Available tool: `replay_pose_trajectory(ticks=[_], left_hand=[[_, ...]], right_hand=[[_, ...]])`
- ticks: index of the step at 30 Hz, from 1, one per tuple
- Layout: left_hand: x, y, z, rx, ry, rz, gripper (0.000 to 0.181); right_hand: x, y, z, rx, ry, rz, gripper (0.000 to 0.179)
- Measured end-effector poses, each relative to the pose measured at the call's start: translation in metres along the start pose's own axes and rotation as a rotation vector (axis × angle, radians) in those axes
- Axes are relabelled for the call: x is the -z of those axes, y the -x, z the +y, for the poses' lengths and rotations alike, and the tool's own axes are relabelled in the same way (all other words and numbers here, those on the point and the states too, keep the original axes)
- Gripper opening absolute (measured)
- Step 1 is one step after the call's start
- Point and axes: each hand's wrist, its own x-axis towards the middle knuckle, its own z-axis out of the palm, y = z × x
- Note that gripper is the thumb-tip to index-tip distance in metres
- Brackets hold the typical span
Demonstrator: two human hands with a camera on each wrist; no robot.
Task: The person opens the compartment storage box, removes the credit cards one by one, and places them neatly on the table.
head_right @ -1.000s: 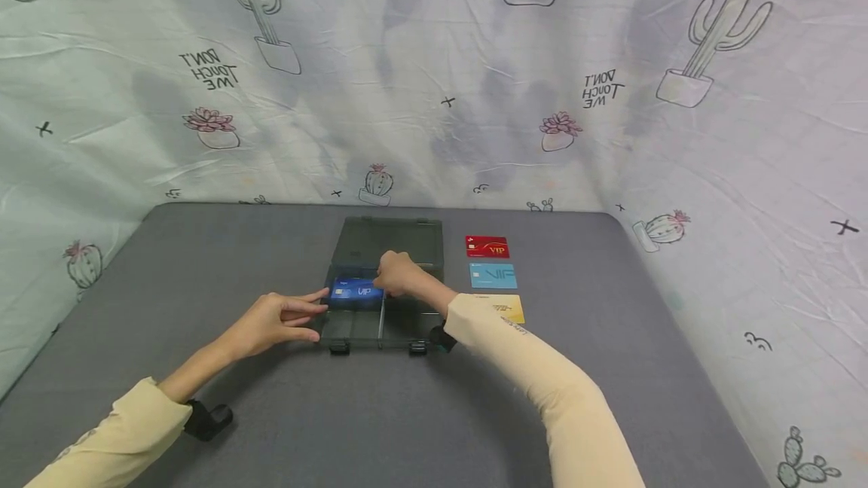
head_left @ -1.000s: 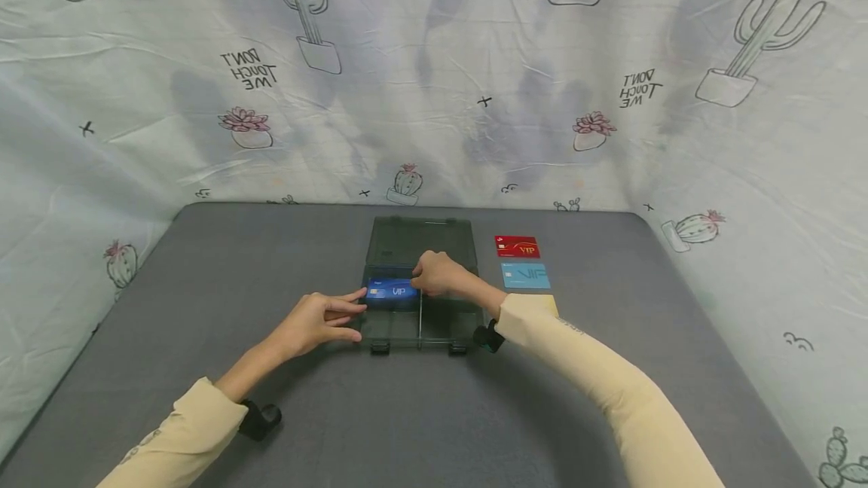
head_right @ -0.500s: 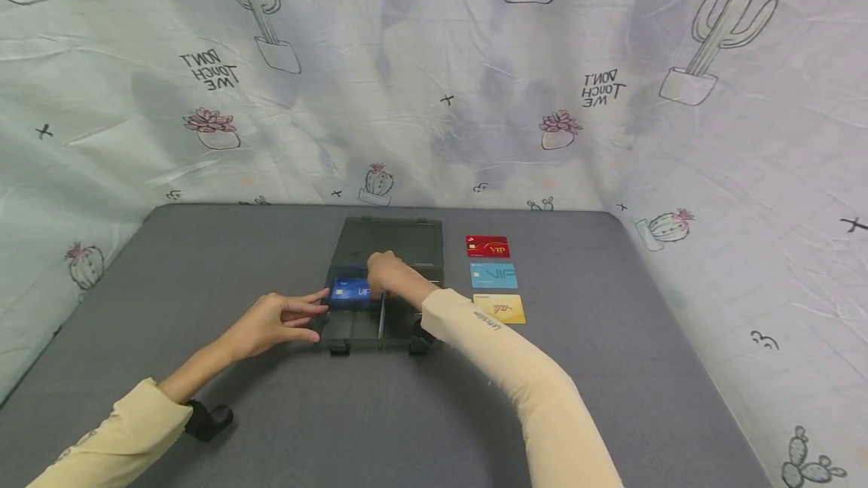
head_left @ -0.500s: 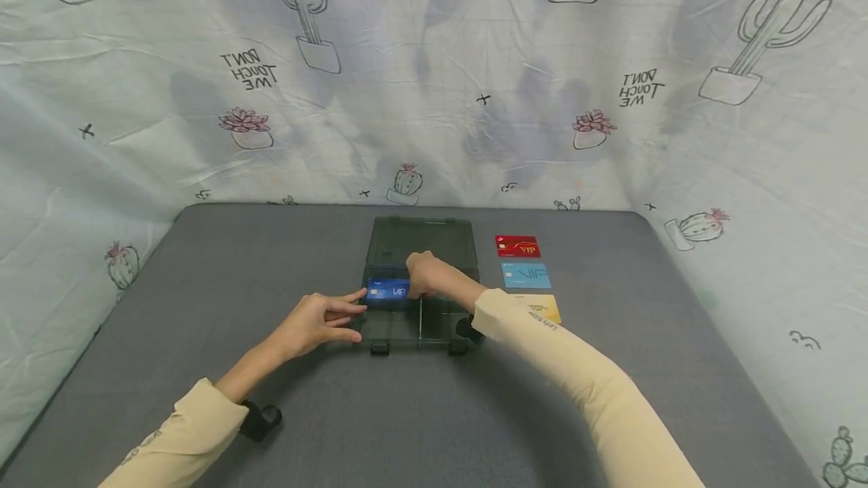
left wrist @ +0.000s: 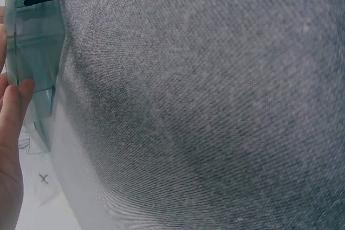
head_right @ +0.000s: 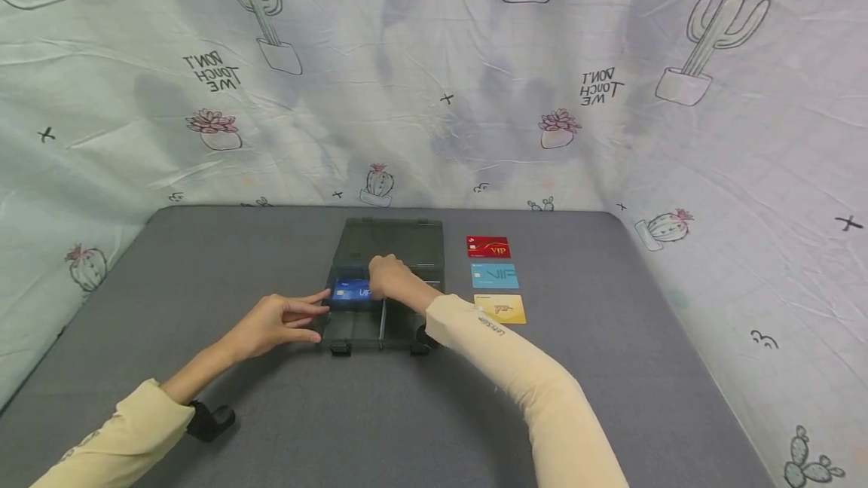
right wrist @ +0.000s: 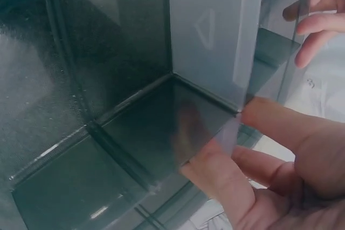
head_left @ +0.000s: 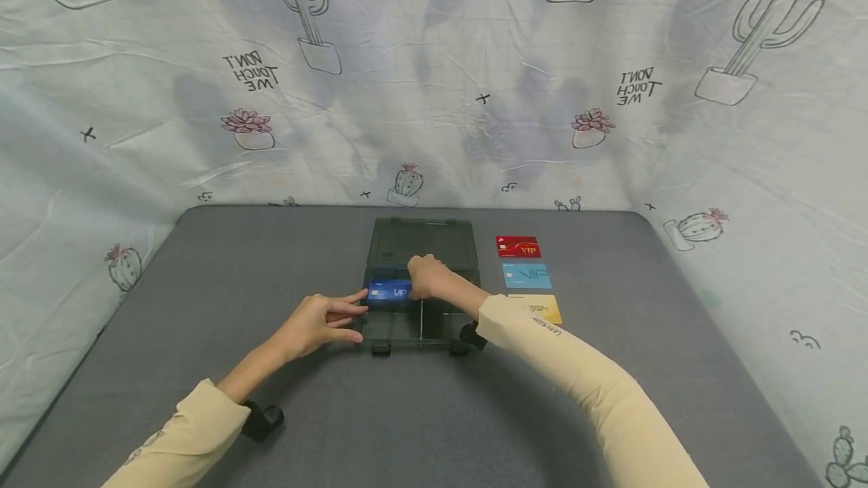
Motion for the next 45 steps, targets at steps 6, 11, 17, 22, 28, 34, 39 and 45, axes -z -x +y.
replay_pose_trajectory(ticks=[6,11,17,22,28,34,39,45], left_hand=[[-0.001,0.000,-0.001,0.015,0.020,-0.007,0.053],[-0.002,-0.001,-0.002,0.023,0.020,-0.010,0.053],[0.000,-0.001,-0.003,0.017,0.009,-0.005,0.052],[0.001,0.000,-0.004,0.009,0.005,0.003,0.052],[-0.001,0.000,-0.005,0.009,0.001,0.004,0.052],[-0.001,0.000,-0.004,0.017,-0.002,0.008,0.052],[0.000,0.000,-0.004,0.021,0.008,0.001,0.052],[0.001,0.001,-0.004,0.006,0.001,-0.001,0.051]], right_hand=[[-0.005,-0.003,0.002,-0.014,0.046,-0.027,0.031],[-0.005,-0.002,0.002,-0.041,0.030,-0.044,0.032],[-0.005,0.004,0.004,-0.027,-0.039,0.007,0.018],[-0.002,0.013,0.001,0.025,-0.023,0.112,0.019],[-0.004,0.016,0.004,0.109,-0.013,0.244,0.007],[-0.001,0.010,0.013,0.208,-0.196,0.173,0.020],[0.000,0.003,0.024,0.212,-0.361,0.110,0.010],[-0.001,0.000,0.029,0.228,-0.405,0.139,0.018]])
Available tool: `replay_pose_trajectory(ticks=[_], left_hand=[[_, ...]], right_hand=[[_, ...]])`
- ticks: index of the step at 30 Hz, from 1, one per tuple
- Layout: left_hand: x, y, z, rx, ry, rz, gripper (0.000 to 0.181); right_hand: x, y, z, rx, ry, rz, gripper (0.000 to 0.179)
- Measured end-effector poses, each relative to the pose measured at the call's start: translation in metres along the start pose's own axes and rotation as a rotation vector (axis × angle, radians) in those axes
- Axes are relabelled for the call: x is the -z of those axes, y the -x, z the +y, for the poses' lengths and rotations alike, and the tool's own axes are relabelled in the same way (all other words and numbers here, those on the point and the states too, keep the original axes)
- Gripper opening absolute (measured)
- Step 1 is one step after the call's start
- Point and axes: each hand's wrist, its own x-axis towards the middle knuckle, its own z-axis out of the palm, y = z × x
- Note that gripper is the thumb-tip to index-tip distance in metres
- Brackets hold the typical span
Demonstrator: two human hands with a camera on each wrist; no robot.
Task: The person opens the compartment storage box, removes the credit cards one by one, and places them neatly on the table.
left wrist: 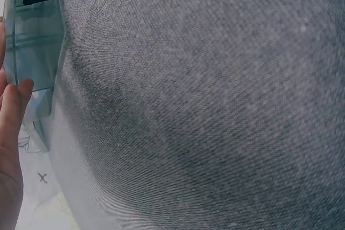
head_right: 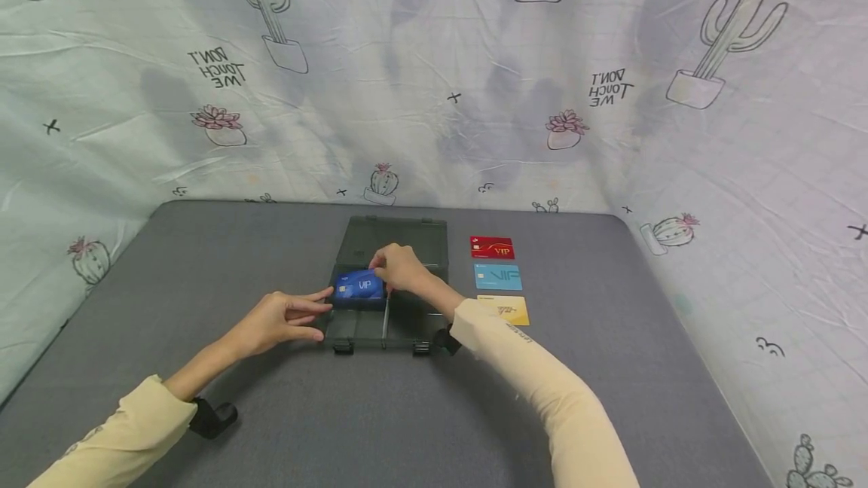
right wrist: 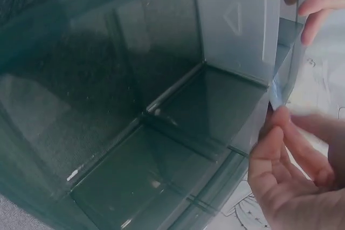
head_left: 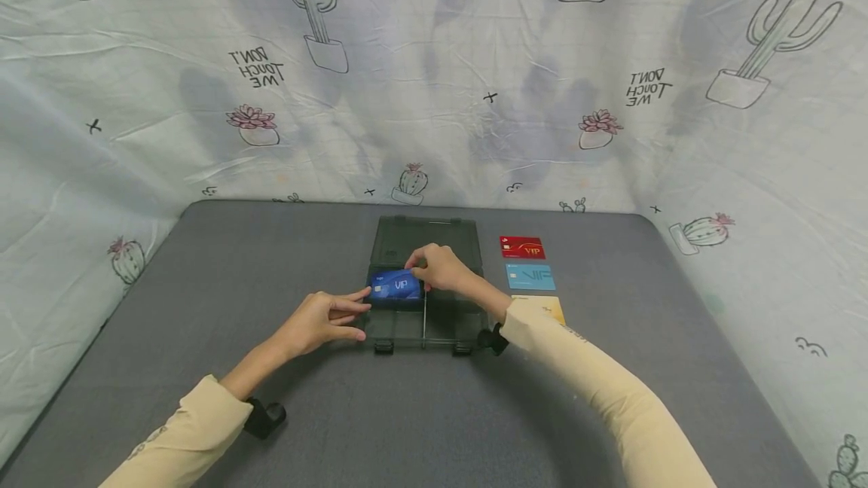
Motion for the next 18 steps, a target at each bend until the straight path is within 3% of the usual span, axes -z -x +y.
replay_pose_trajectory(ticks=[6,18], left_hand=[[0.000,0.000,0.002,0.015,0.003,0.004,0.052],[0.001,0.001,0.003,0.009,0.024,-0.005,0.051]], right_hand=[[0.002,0.002,0.000,0.082,0.069,-0.046,0.050],[0.009,0.007,0.015,0.177,0.025,-0.024,0.056]])
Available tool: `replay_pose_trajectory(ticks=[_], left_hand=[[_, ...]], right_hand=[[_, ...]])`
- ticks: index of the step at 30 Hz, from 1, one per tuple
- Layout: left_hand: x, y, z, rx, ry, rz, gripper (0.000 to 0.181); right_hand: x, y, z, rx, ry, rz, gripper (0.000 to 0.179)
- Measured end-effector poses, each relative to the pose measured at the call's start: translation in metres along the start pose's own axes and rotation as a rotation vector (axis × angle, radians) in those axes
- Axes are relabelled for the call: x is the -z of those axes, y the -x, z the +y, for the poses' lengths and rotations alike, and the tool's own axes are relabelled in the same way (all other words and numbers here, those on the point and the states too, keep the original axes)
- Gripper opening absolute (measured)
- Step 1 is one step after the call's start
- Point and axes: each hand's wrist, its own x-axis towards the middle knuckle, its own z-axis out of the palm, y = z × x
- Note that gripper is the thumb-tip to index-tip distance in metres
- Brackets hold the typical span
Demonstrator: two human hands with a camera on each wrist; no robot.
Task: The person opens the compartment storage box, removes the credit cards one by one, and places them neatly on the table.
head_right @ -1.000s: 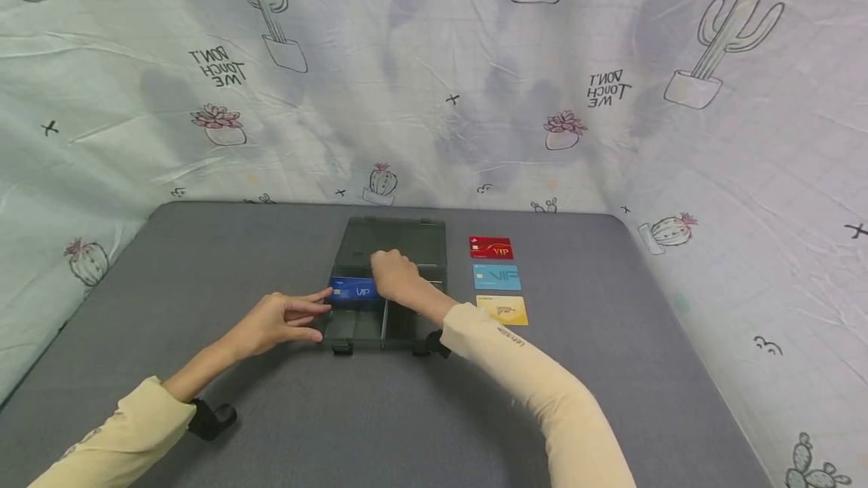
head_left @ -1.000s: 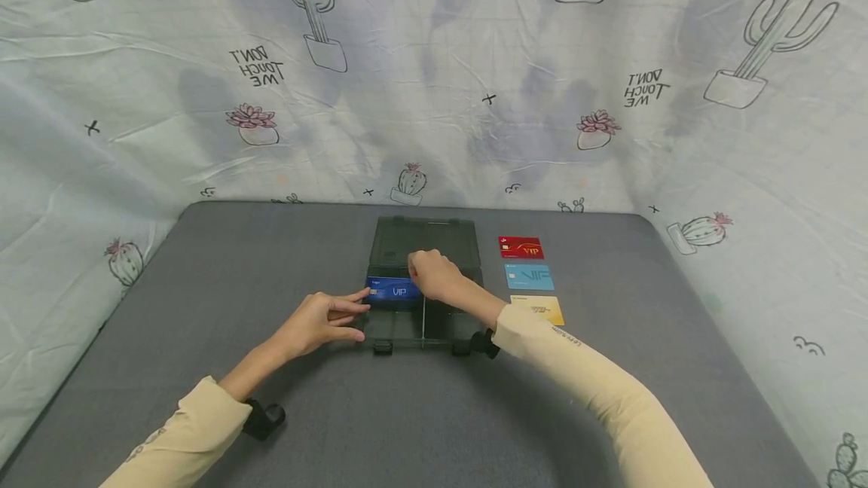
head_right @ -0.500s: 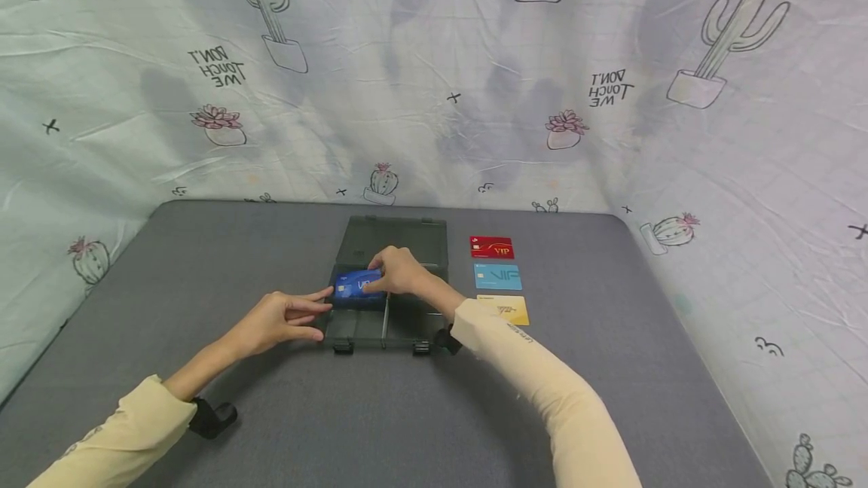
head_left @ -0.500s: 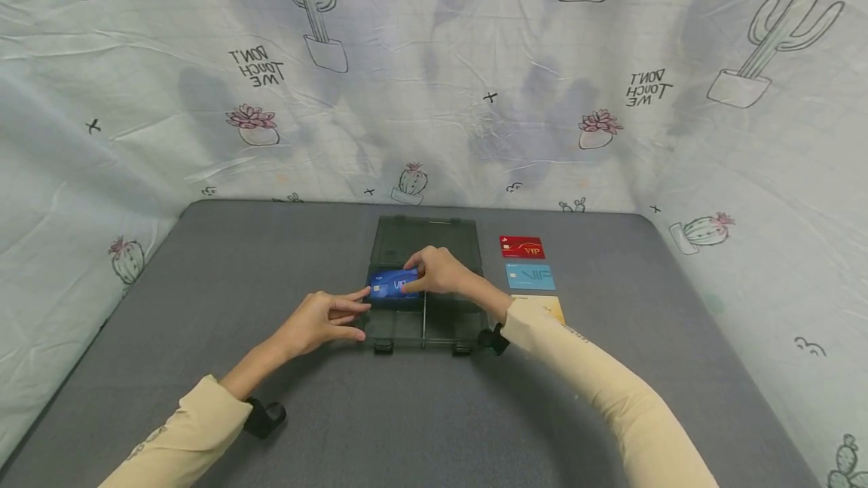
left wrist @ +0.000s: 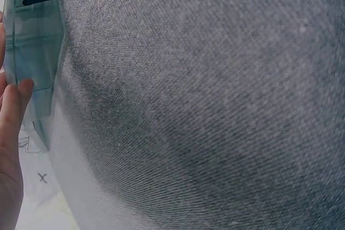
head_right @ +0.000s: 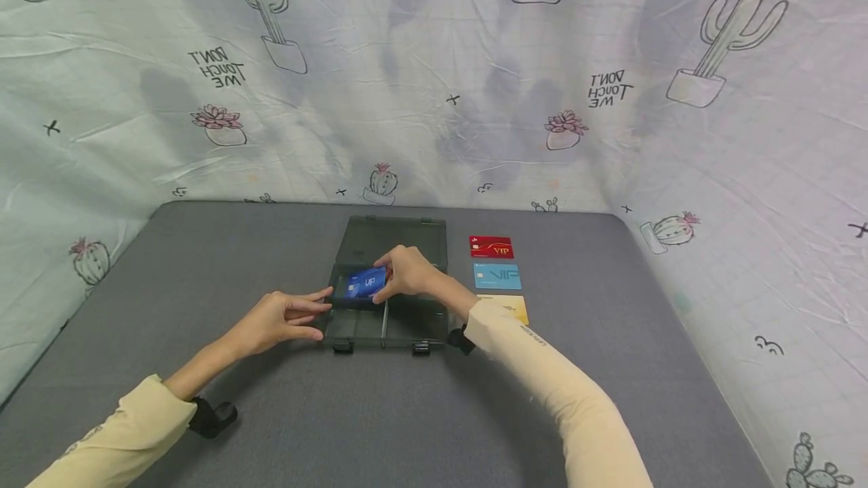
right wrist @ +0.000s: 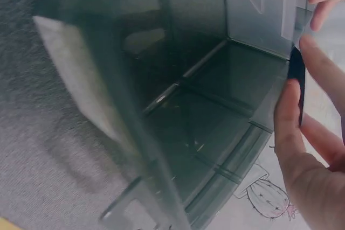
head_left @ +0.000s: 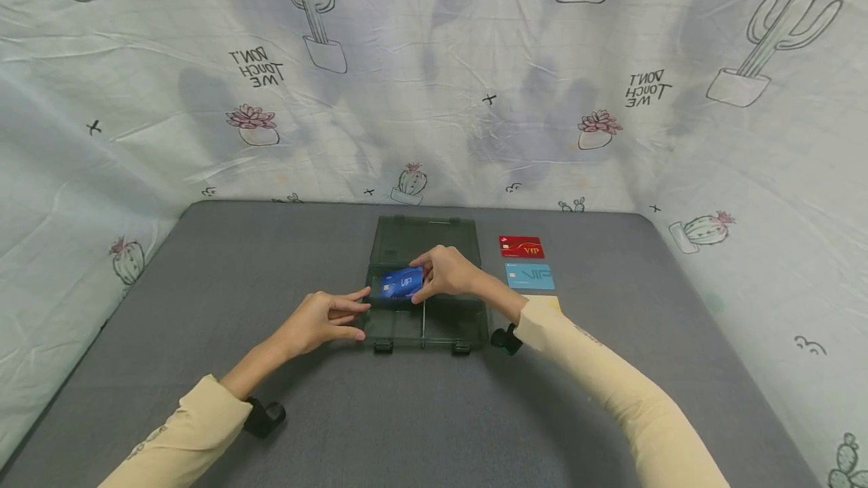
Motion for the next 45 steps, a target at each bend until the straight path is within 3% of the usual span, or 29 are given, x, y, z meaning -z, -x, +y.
replay_pose_trajectory(ticks=[8,19,25,34,45], left_hand=[[0.000,0.000,0.000,-0.008,0.007,0.000,0.052],[-0.001,-0.001,-0.002,0.000,-0.009,0.006,0.052],[-0.002,0.000,-0.002,-0.008,-0.014,0.008,0.053],[-0.002,0.000,-0.002,-0.020,-0.011,0.009,0.053],[-0.003,-0.001,-0.005,-0.008,-0.016,0.003,0.053]], right_hand=[[0.000,0.006,0.013,0.011,-0.073,0.027,0.056],[0.002,0.024,0.024,-0.084,-0.531,-0.001,0.055],[0.002,0.031,0.035,-0.130,-0.678,0.006,0.055],[0.011,0.045,0.040,-0.176,-0.741,0.027,0.056],[0.014,0.070,0.048,-0.166,-0.787,-0.021,0.058]])
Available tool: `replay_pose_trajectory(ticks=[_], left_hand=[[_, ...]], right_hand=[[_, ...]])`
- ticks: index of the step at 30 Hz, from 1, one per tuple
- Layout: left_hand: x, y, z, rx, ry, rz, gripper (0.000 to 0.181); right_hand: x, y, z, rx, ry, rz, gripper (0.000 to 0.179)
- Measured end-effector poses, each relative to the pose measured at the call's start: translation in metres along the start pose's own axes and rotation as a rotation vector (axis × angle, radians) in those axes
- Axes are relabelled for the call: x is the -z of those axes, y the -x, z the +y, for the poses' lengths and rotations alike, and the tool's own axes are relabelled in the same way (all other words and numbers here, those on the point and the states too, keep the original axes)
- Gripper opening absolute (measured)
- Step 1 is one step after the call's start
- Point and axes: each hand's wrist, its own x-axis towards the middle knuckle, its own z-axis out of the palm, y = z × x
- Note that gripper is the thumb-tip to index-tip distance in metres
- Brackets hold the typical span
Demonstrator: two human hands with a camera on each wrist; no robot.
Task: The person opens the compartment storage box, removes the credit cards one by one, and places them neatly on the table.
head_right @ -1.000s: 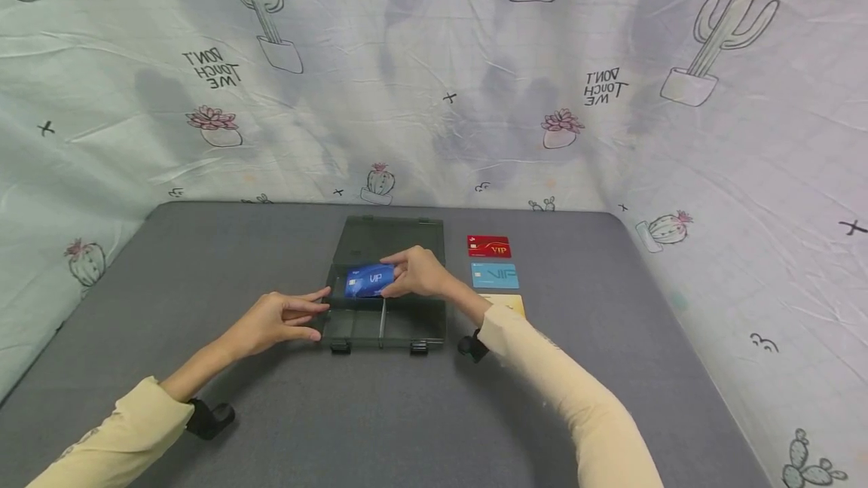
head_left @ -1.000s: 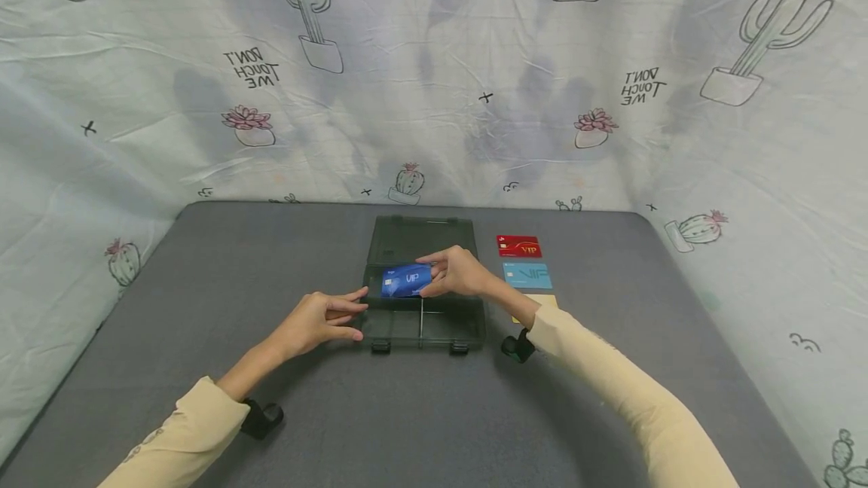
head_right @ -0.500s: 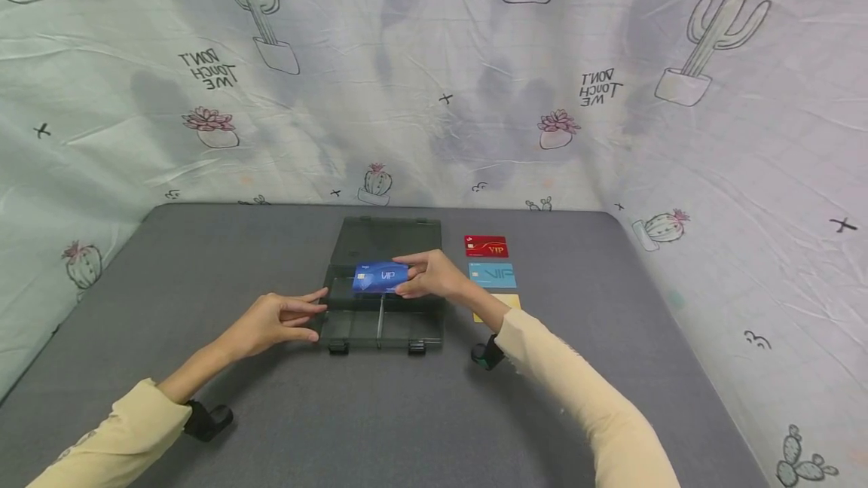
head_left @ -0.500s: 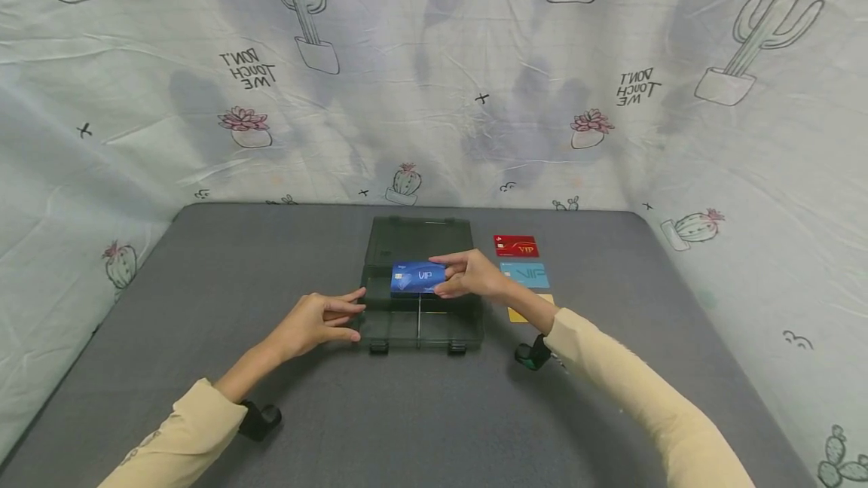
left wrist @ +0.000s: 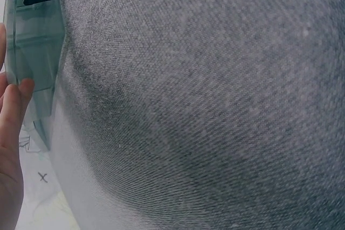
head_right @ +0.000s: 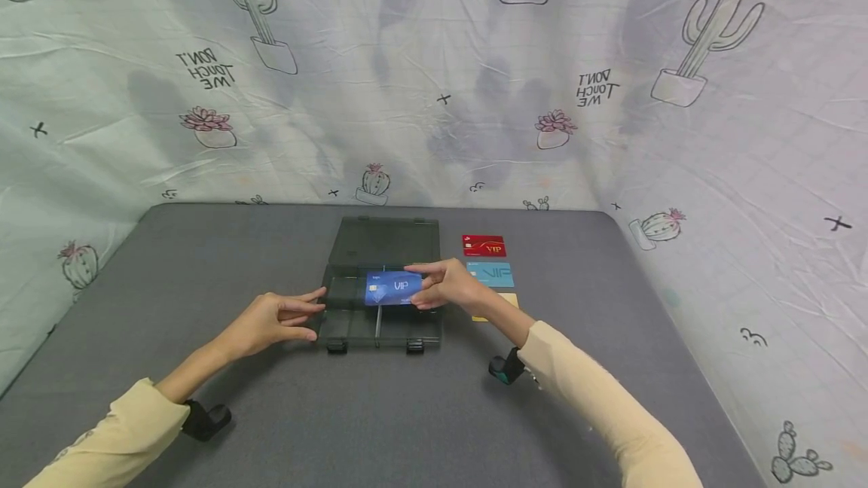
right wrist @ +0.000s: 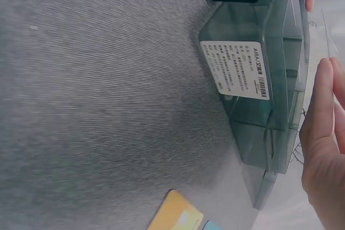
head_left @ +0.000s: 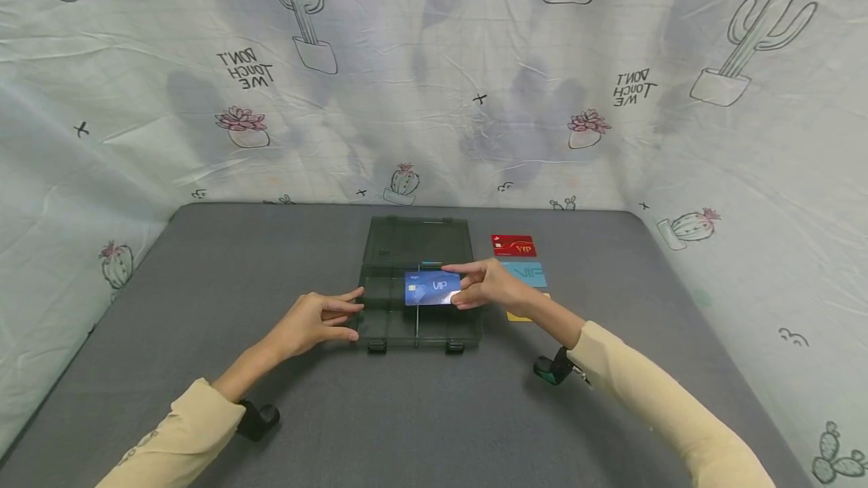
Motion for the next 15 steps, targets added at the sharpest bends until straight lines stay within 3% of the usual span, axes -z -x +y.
replay_pose_trajectory(ticks=[15], left_hand=[[0.000,-0.001,-0.002,-0.014,0.007,-0.010,0.054]], right_hand=[[0.014,0.039,0.012,-0.030,-0.018,0.019,0.062]])
